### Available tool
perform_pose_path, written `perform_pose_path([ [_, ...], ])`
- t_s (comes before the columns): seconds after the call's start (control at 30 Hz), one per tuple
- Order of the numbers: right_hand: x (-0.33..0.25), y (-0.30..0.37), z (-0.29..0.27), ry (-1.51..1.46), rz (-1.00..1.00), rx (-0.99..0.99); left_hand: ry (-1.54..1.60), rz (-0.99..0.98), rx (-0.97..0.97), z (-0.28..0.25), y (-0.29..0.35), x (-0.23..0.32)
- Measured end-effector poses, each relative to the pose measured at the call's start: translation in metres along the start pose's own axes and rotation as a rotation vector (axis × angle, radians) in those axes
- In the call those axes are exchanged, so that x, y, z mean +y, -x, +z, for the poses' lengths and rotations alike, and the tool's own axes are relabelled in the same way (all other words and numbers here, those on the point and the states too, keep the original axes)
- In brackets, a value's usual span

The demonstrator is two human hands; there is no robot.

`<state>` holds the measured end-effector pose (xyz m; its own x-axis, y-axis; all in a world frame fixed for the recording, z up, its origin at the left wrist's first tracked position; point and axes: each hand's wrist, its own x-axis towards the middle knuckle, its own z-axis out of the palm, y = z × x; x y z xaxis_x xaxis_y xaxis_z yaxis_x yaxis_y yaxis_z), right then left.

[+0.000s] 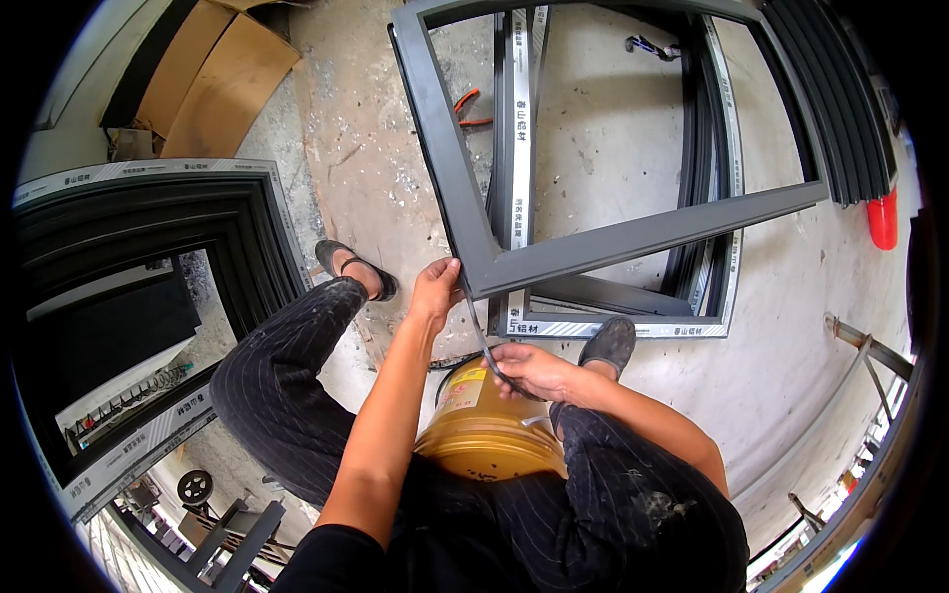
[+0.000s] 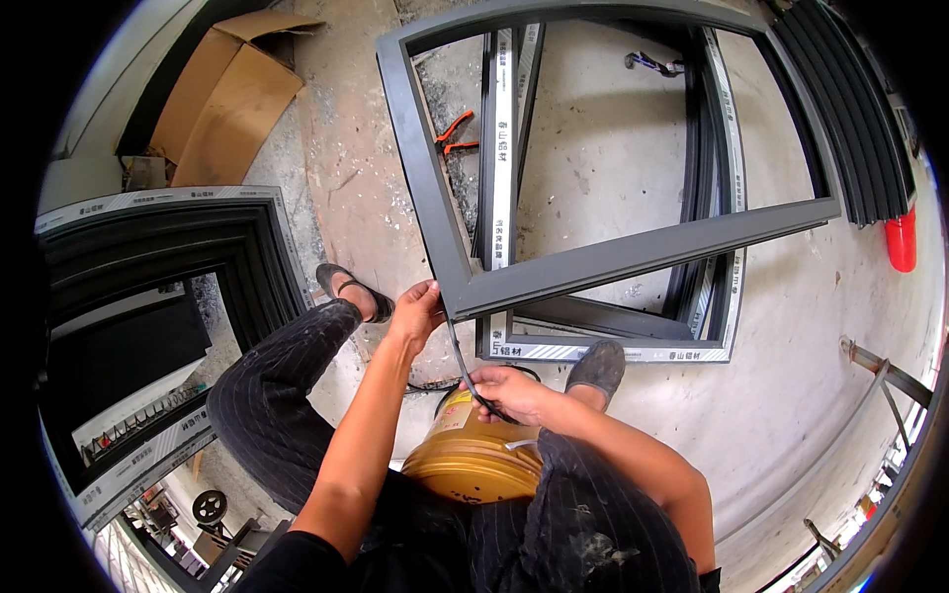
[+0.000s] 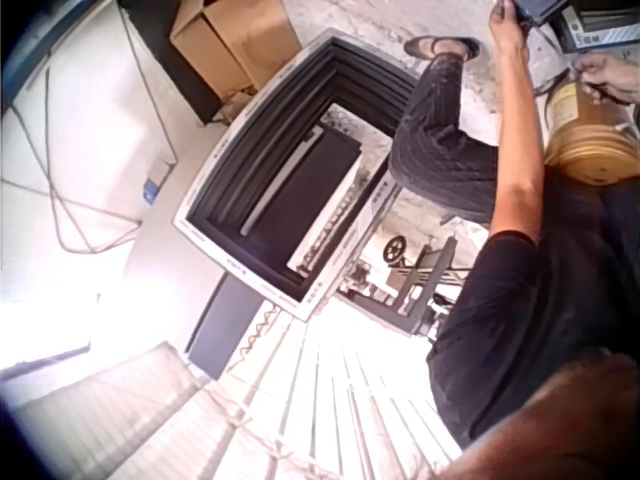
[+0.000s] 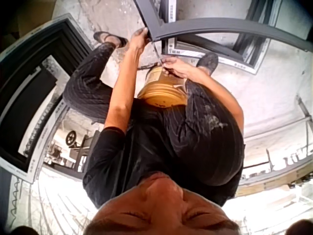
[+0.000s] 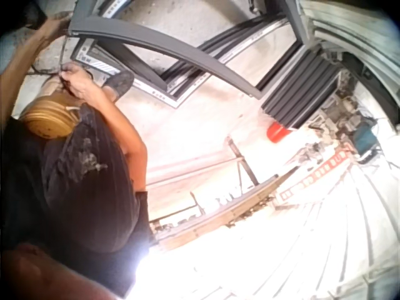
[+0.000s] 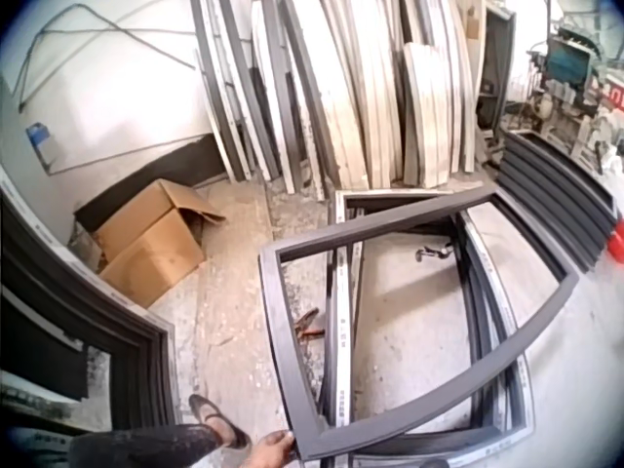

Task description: The person sits on the floor and installs a rubber seal onto a metal window frame. They use pliers to cut the seal to the correct length and press it into the frame's groove by hand.

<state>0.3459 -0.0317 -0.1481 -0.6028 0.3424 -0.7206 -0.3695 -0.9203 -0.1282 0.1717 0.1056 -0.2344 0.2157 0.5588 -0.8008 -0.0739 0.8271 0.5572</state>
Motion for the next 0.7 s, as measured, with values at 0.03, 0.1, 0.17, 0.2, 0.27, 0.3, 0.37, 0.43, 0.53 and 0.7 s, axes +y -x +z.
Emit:
perform_pose_path([
  [0.03,0.002,-0.003,-0.003,-0.008,-0.017,-0.021,-0.053,0.004,0.053,0.0,-0.001,-0.003],
  [0.1,0.007,-0.01,-0.008,-0.019,-0.052,-0.064,-0.118,0.037,0.126,0.006,0.002,-0.001],
  [0.17,0.005,-0.008,-0.007,0.002,-0.027,-0.038,-0.163,0.09,0.155,0.007,-0.003,-0.009],
  [0.2,0.003,-0.008,-0.005,0.013,-0.017,-0.027,-0.187,0.118,0.17,0.01,-0.003,-0.009],
  [0.27,0.002,-0.008,-0.005,0.029,-0.017,-0.023,-0.195,0.171,0.196,0.014,-0.003,-0.004],
  [0.3,0.001,-0.007,-0.005,0.036,-0.014,-0.026,-0.216,0.201,0.199,0.013,-0.005,-0.002],
  [0.37,0.0,-0.007,-0.005,0.039,-0.008,-0.024,-0.214,0.237,0.188,0.012,-0.013,0.006],
  [0.43,0.005,-0.008,-0.011,0.031,-0.027,-0.028,-0.166,0.246,0.163,0.012,-0.026,0.022],
  [0.53,0.004,-0.01,-0.015,0.046,-0.068,-0.023,-0.114,0.237,0.157,0.016,-0.05,0.05],
  [0.7,-0.002,-0.013,-0.013,0.078,-0.106,-0.001,-0.16,0.282,0.202,0.018,-0.114,0.122],
])
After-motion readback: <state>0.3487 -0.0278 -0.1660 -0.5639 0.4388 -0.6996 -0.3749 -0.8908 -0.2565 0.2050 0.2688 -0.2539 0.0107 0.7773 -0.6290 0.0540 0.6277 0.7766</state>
